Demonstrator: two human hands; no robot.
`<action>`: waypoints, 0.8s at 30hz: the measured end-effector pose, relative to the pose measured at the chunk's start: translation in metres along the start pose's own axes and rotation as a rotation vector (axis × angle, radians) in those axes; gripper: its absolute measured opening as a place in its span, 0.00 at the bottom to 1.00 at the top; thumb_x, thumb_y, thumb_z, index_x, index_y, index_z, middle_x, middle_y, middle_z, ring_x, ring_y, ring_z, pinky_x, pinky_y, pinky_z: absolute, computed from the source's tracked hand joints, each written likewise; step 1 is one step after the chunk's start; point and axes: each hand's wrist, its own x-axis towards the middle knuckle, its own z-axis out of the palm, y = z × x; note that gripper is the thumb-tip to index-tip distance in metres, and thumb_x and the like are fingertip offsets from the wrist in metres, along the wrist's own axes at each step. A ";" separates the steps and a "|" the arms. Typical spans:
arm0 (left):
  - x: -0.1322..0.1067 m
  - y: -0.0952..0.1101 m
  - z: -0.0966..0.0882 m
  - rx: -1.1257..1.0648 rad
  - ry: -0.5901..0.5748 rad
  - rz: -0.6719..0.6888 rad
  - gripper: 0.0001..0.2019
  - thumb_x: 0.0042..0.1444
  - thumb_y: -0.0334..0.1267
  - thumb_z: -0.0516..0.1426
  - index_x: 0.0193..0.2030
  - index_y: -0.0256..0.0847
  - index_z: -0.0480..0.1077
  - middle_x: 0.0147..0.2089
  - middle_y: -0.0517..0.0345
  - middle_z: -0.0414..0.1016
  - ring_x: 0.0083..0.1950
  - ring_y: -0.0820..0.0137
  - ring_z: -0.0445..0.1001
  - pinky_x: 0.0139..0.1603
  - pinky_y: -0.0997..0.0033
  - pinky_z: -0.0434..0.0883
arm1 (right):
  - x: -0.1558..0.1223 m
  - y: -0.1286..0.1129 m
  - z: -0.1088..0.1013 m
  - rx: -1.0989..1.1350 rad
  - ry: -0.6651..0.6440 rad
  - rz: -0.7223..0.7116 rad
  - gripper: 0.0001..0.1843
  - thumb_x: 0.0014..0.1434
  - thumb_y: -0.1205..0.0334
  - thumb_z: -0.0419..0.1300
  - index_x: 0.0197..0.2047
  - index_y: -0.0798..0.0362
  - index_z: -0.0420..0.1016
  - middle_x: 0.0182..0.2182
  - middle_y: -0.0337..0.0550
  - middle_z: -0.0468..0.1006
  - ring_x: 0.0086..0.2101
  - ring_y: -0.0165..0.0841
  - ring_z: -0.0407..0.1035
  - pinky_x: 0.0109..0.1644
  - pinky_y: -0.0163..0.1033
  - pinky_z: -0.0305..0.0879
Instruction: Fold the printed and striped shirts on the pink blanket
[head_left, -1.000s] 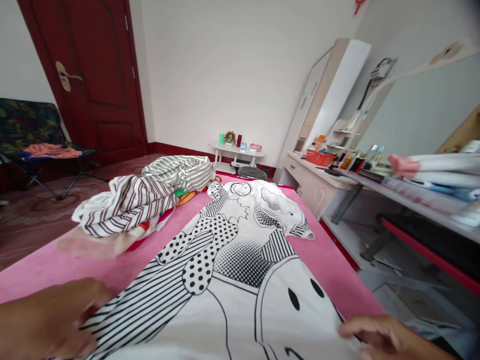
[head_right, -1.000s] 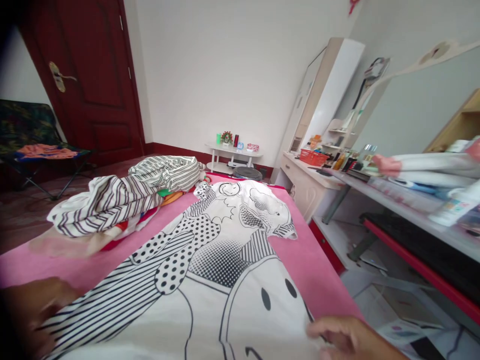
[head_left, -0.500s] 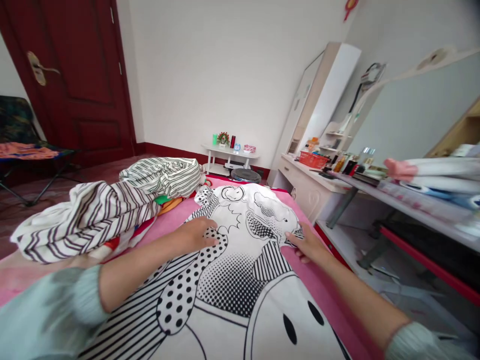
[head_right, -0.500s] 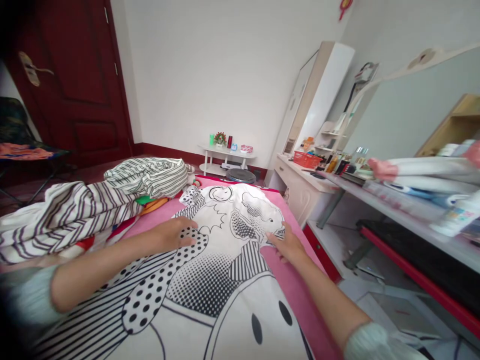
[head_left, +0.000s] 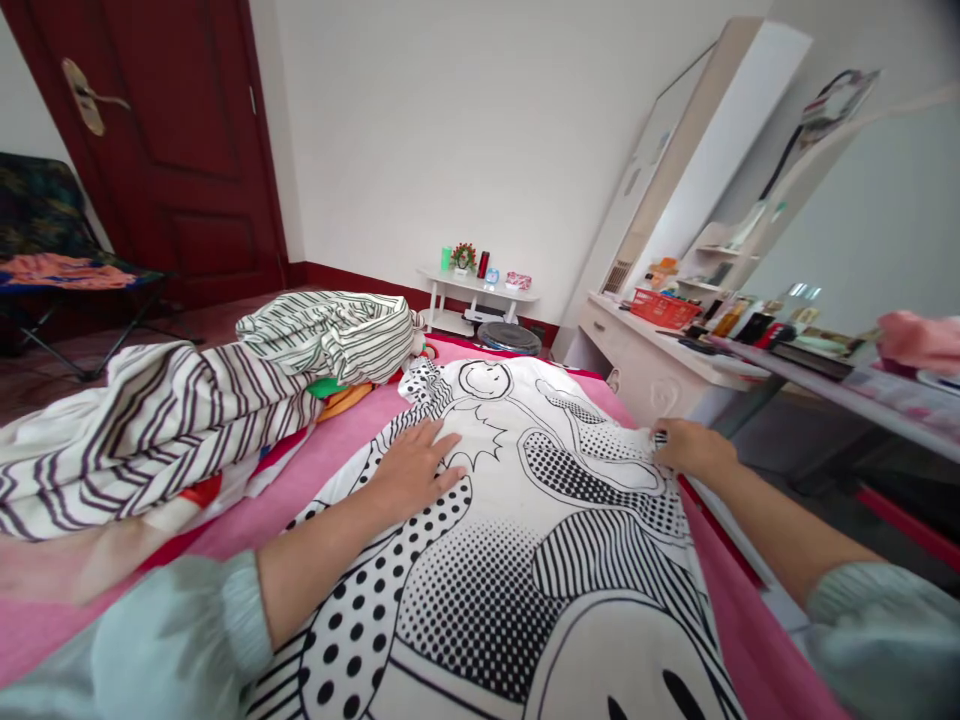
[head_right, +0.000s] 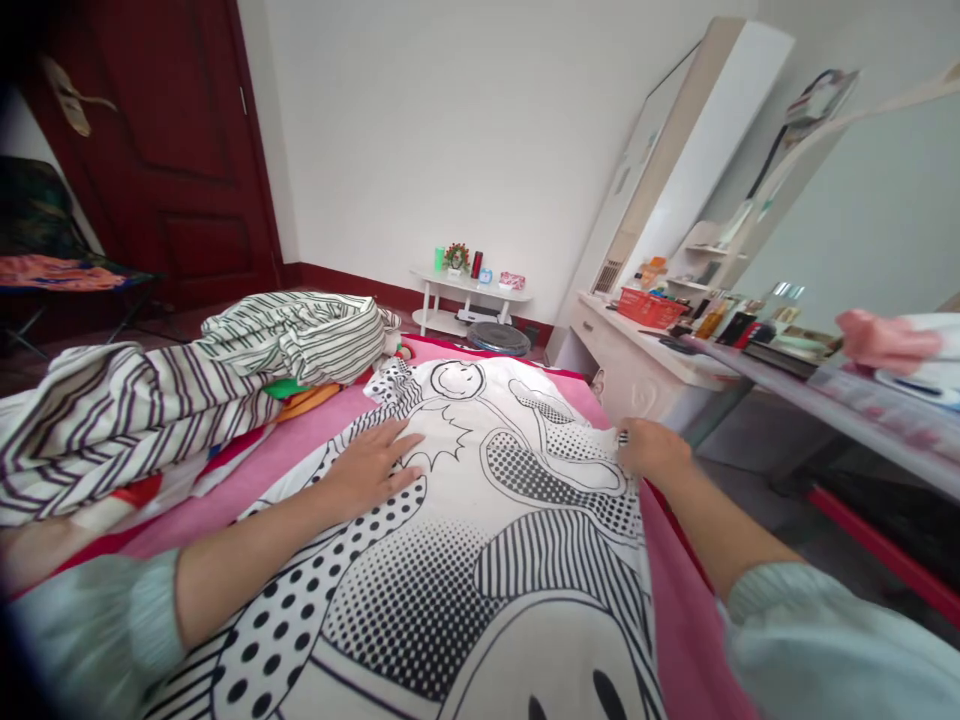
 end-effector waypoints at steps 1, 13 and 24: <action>0.000 0.000 0.000 -0.010 0.008 0.000 0.30 0.60 0.58 0.45 0.63 0.45 0.61 0.69 0.48 0.52 0.69 0.53 0.48 0.67 0.50 0.48 | -0.002 -0.012 0.005 -0.026 -0.025 -0.015 0.15 0.41 0.62 0.61 0.36 0.49 0.79 0.35 0.49 0.79 0.37 0.46 0.73 0.37 0.44 0.63; 0.074 -0.036 -0.023 -0.022 0.389 -0.379 0.26 0.55 0.44 0.56 0.60 0.43 0.62 0.61 0.45 0.61 0.61 0.54 0.62 0.59 0.56 0.62 | -0.034 -0.056 0.079 0.137 0.100 0.189 0.27 0.55 0.40 0.51 0.43 0.54 0.73 0.38 0.56 0.78 0.42 0.48 0.72 0.42 0.46 0.66; 0.096 -0.041 -0.032 0.165 0.118 -0.328 0.28 0.47 0.29 0.55 0.58 0.39 0.64 0.45 0.47 0.76 0.48 0.58 0.74 0.48 0.66 0.69 | -0.035 -0.057 0.075 0.160 0.037 0.178 0.32 0.52 0.37 0.53 0.51 0.52 0.71 0.47 0.57 0.75 0.45 0.50 0.70 0.42 0.48 0.66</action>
